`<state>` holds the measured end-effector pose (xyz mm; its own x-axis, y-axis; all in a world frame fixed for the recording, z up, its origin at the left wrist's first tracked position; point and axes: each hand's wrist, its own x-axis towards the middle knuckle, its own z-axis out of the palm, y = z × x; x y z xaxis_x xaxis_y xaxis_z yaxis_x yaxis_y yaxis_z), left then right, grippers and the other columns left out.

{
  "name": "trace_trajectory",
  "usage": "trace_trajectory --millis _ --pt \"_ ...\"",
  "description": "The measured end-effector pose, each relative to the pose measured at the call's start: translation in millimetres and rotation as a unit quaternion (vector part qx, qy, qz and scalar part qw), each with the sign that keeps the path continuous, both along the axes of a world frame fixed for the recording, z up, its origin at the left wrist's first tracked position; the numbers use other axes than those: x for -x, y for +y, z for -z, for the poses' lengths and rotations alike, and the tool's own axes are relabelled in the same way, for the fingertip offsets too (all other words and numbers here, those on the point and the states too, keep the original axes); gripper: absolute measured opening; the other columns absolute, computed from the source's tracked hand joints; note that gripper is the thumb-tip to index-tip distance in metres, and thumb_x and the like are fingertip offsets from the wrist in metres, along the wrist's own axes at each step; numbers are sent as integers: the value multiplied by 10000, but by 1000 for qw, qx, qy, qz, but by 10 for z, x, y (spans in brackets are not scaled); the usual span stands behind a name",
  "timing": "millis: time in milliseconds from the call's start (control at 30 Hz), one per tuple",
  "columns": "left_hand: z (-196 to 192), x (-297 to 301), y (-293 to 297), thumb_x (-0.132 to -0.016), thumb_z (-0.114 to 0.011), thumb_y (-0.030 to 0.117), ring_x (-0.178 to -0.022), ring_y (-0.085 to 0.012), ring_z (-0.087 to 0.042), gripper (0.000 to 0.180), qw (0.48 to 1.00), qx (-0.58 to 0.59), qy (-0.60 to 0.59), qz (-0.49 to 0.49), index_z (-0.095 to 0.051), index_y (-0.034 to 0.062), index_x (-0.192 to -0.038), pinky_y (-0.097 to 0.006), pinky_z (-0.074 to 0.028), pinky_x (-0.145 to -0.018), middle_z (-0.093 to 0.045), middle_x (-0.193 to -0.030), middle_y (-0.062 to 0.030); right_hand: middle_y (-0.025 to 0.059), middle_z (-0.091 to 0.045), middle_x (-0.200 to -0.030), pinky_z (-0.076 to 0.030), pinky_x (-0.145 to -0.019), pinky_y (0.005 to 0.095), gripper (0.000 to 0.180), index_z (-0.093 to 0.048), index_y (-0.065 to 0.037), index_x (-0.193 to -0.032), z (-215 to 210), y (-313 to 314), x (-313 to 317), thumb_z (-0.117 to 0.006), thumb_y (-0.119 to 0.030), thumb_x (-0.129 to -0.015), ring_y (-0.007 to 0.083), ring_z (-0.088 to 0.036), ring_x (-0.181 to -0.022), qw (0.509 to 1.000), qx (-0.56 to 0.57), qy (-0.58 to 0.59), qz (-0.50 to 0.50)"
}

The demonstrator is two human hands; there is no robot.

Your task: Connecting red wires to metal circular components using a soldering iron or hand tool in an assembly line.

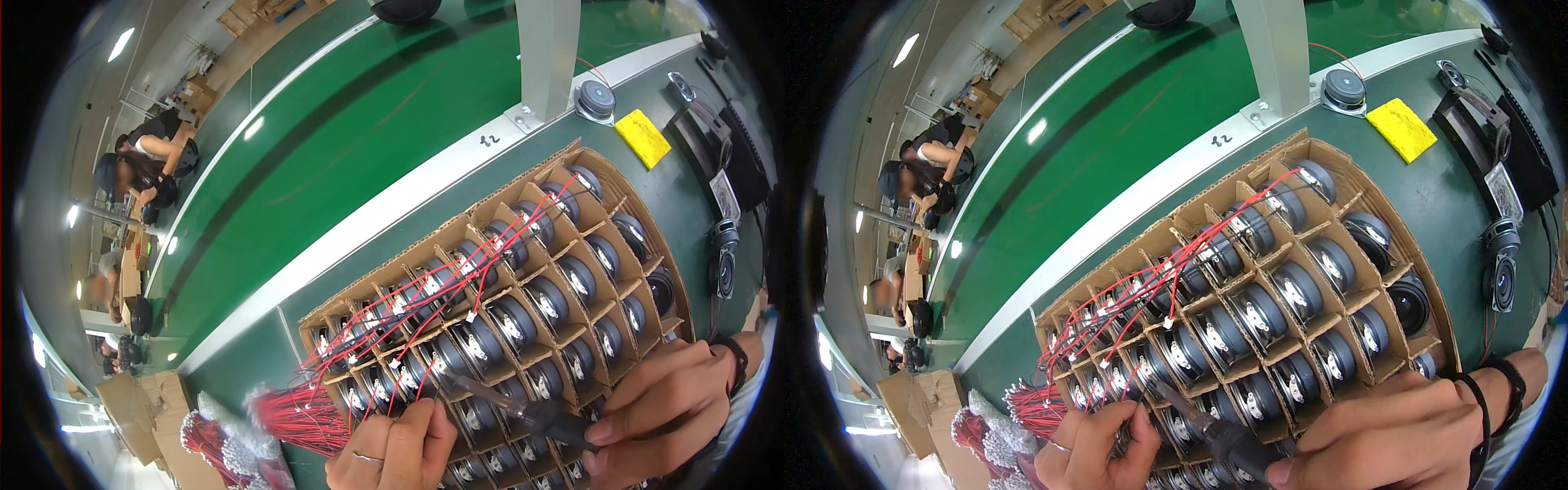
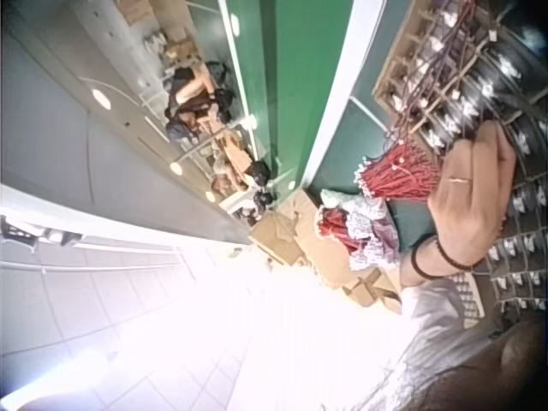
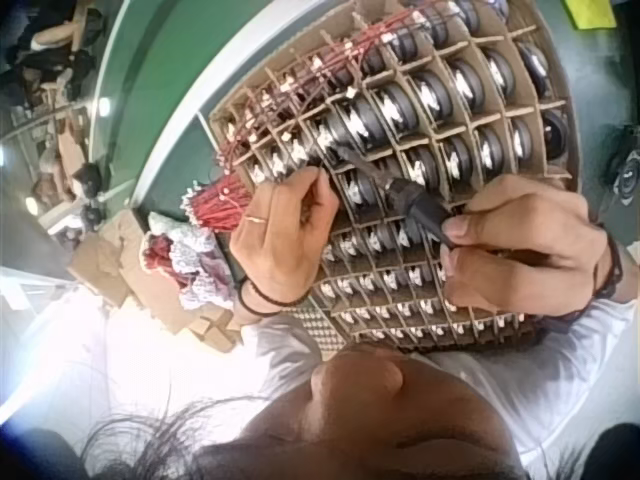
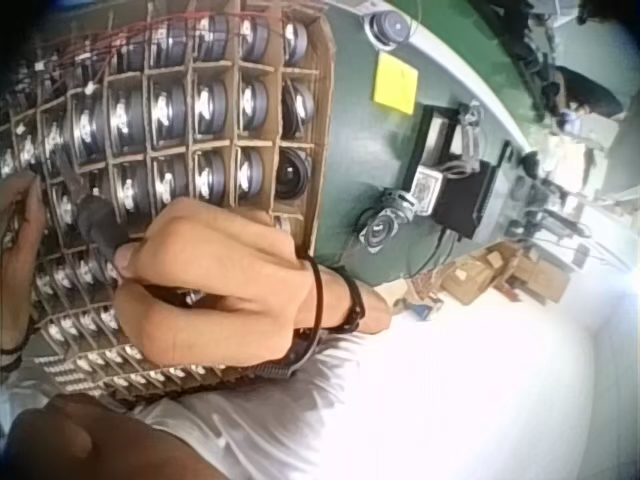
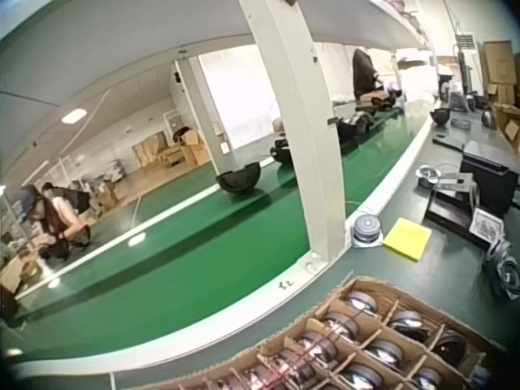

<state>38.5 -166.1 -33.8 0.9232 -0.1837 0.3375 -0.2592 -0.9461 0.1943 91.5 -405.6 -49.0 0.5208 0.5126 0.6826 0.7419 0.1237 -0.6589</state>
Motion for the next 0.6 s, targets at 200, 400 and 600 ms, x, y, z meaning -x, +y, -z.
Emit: trace_trajectory --millis 200,400,600 --pt "7 0 -17 -766 -781 9 -504 -167 -532 166 1000 1 2 2 -700 78 -894 -295 -441 -478 -533 -653 -37 139 -607 -857 -551 -508 264 202 -694 5 -798 -7 -29 -8 -834 -27 -657 228 -638 -634 1000 17 -3 -19" --pt "-4 1 -22 -766 -781 11 -505 -163 -538 167 1000 15 4 5 -704 77 -899 -292 -444 -480 -543 -658 -35 90 -630 -872 -504 -496 220 95 -717 -40 -834 -58 -118 -46 -784 -58 -770 165 -638 -644 996 78 -31 -30" --pt "17 -20 -28 -761 -788 21 -499 -162 -540 161 1000 17 -10 2 -707 81 -887 -289 -444 -475 -550 -656 -34 109 -572 -790 -523 -476 268 173 -659 10 -780 -24 -15 22 -807 -29 -699 229 -609 -609 999 41 -16 -17"
